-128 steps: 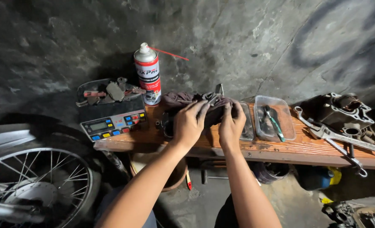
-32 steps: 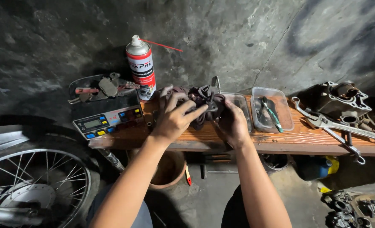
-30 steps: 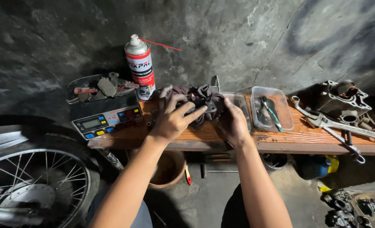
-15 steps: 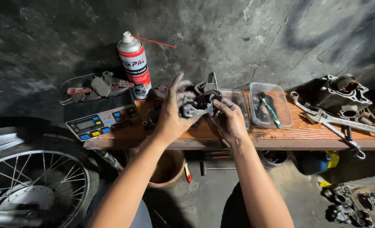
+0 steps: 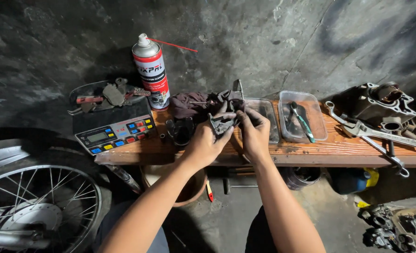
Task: Cleaning the friction surfaces of motorcycle brake pads using sandpaper to remove glaze or debris.
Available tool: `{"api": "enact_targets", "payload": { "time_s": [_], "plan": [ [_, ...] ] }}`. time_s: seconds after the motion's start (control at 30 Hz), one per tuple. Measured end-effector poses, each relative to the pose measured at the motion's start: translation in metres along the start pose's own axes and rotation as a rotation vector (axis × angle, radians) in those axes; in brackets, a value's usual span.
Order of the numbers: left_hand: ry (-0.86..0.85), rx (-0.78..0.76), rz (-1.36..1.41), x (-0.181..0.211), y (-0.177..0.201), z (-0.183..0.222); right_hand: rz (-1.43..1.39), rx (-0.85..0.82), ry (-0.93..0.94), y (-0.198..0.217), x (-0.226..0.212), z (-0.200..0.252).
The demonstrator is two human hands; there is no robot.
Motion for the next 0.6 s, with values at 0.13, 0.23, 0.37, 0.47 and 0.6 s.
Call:
{"api": "enact_targets", "payload": {
  "time_s": [0.13, 0.23, 0.37, 0.47, 0.6],
  "plan": [
    [0.047, 0.127, 0.087, -0.017, 0.007, 0.001, 0.041, -0.106, 0.058, -0.009, -0.004, -0.001],
    [-0.008, 0.208, 0.069, -0.021, 0.018, -0.001, 0.098, -0.143, 0.012, -0.015, 0.004, -0.001],
    [0.042, 0.206, 0.234, -0.036, 0.008, 0.005, 0.208, -0.121, 0.292, -0.018, -0.019, 0.008],
    [0.064, 0.217, 0.261, -0.038, 0.0, 0.008, 0.281, -0.052, 0.356, -0.008, -0.001, 0.002],
    [0.05, 0.271, 0.297, -0.033, 0.0, 0.011, 0.208, 0.126, 0.261, 0.008, 0.017, -0.003]
  ]
}}
Point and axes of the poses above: each hand's wrist, its own z-axis away from the middle knuckle, its own y-axis out of the back of the hand, x = y × z, the point moved 9 cm from there along -z, towards the middle knuckle, and after that the axes turned 3 degrees about z, right-handed, at the moved point
